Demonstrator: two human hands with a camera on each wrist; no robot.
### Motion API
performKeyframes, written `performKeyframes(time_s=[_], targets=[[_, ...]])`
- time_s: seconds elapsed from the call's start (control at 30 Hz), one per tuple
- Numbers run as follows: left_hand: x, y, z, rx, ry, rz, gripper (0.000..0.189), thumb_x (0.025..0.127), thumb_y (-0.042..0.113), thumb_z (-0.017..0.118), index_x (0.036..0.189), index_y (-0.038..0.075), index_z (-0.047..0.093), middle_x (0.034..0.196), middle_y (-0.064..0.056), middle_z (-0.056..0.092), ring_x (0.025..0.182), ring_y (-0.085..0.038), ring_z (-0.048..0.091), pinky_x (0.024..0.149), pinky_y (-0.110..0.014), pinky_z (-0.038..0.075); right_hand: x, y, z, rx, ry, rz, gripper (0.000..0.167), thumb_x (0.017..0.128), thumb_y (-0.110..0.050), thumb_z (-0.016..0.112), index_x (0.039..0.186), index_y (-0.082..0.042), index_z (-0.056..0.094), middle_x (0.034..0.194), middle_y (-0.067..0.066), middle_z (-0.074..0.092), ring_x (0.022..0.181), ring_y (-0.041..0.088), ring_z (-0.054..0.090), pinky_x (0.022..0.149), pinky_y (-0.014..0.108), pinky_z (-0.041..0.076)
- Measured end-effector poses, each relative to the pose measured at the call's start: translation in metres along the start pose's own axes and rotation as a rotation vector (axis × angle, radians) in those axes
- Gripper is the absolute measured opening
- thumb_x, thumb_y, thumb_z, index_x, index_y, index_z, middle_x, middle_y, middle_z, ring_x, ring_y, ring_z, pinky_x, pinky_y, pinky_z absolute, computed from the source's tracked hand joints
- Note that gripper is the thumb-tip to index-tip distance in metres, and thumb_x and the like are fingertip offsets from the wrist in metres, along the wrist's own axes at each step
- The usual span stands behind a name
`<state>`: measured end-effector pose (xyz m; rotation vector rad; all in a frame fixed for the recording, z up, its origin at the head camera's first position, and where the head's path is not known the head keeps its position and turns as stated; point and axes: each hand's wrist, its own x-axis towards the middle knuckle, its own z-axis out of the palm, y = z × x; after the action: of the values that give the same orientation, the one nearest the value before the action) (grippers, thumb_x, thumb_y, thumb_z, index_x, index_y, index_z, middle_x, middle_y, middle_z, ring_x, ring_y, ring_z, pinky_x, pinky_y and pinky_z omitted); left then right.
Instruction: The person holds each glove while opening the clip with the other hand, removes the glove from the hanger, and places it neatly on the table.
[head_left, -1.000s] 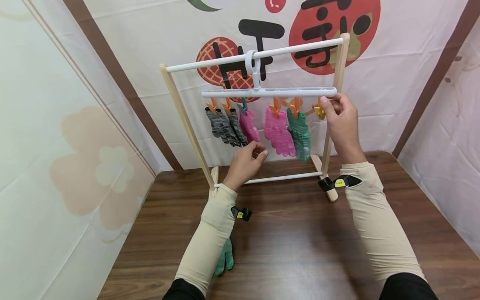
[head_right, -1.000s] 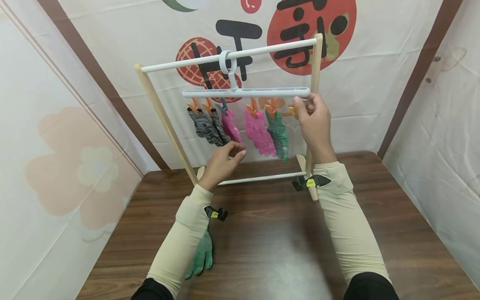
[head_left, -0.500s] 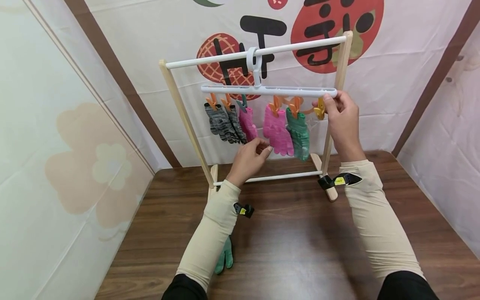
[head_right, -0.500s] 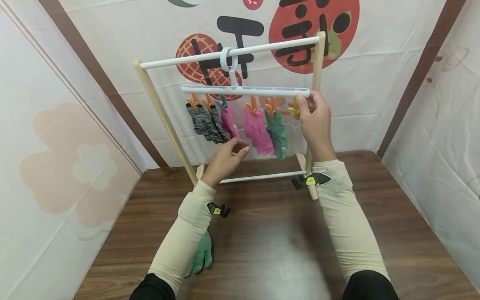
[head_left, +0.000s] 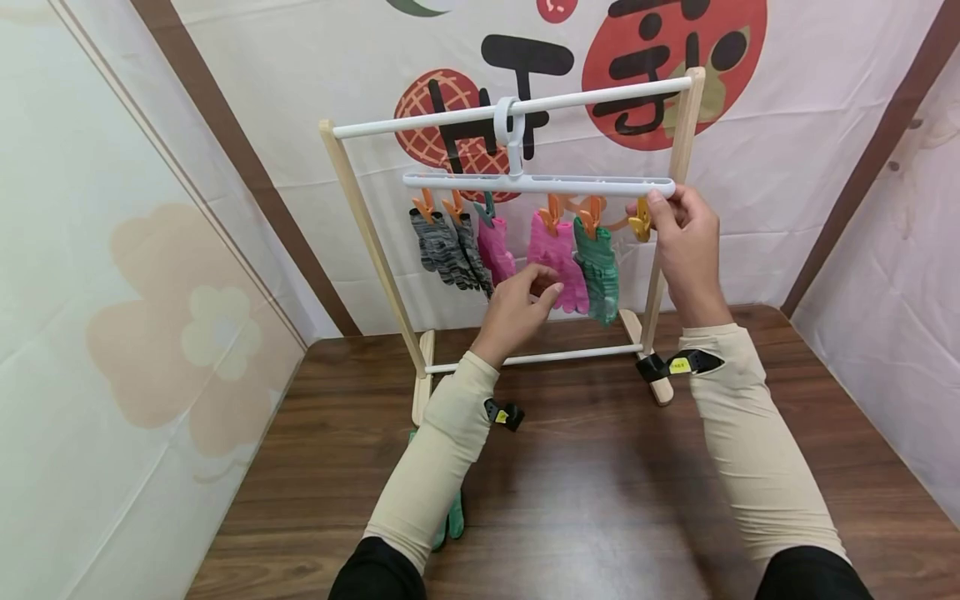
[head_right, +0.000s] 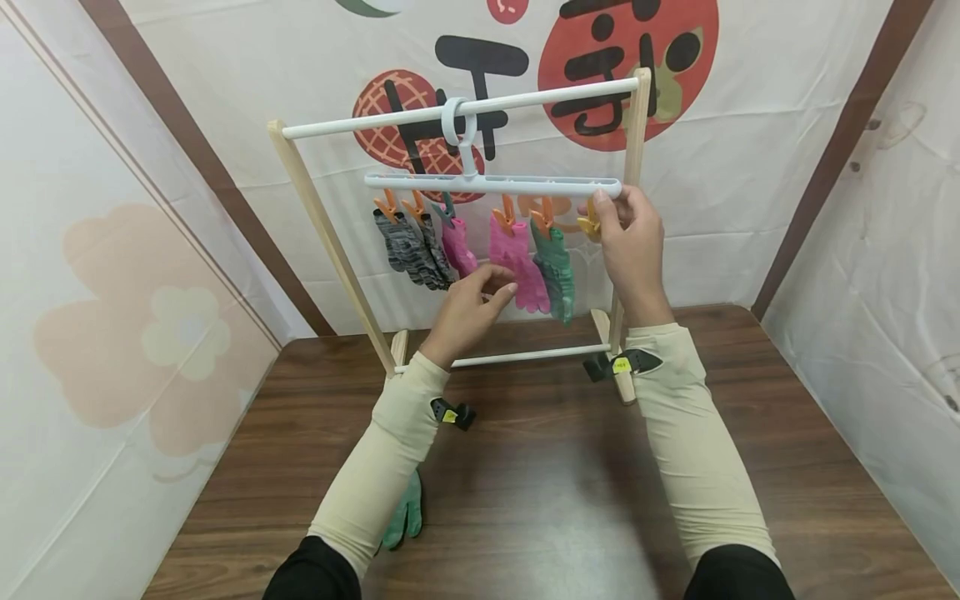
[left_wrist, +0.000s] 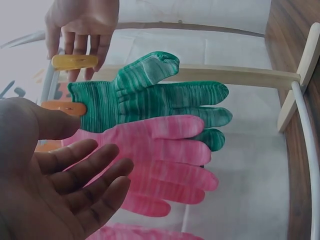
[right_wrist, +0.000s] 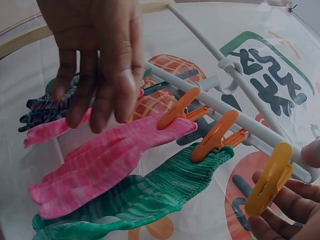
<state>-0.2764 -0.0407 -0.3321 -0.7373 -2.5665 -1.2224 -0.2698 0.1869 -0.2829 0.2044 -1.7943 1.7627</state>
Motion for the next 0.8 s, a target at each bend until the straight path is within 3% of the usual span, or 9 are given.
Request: performKeyframes(time_s=[0.2,0.4,0.63,0.8], targets=[[0.003,0.002,0.005,-0.006,0.003,0.006,0.028,0.104,0.028,0.061,0.123,0.008,0.066,0.107,-0.001,0.07,0.093,-0.013,0.066,0.082,-0.03,0.054,-0.005,0.009,-0.004,-0.068,0.007,0.024,0.039,0.103,-0.036,0.059,0.125,-0.003,0.062,0.102,0.001,0.072,0.095,0.012,0.062,0.082,0.025,0.044],[0.004,0.003,0.008,-0.003,0.003,0.01,0.028,0.104,0.027,0.061,0.123,0.008,0.066,0.106,0.0,0.07,0.092,-0.013,0.066,0.081,-0.03,0.053,-0.011,0.018,-0.01,-0.127,0.007,0.052,0.046,0.103,-0.038,0.058,0.133,-0.002,0.06,0.113,0.005,0.066,0.103,0.011,0.062,0.089,0.023,0.048],[0.007,0.007,0.01,-0.013,-0.001,0.0,0.029,0.104,0.029,0.06,0.125,0.01,0.065,0.109,0.0,0.07,0.094,-0.013,0.066,0.082,-0.03,0.054,-0.016,0.018,-0.011,-0.171,0.1,-0.031,0.043,0.102,-0.037,0.061,0.13,-0.004,0.062,0.109,0.0,0.065,0.1,0.011,0.06,0.083,0.022,0.045],[0.009,0.01,0.012,-0.002,-0.002,0.007,0.032,0.104,0.029,0.06,0.13,0.01,0.064,0.112,0.0,0.07,0.097,-0.013,0.065,0.084,-0.029,0.053,-0.019,0.014,-0.01,-0.145,0.159,-0.098,0.039,0.101,-0.033,0.064,0.126,-0.003,0.064,0.111,0.003,0.067,0.101,0.012,0.062,0.087,0.023,0.047]])
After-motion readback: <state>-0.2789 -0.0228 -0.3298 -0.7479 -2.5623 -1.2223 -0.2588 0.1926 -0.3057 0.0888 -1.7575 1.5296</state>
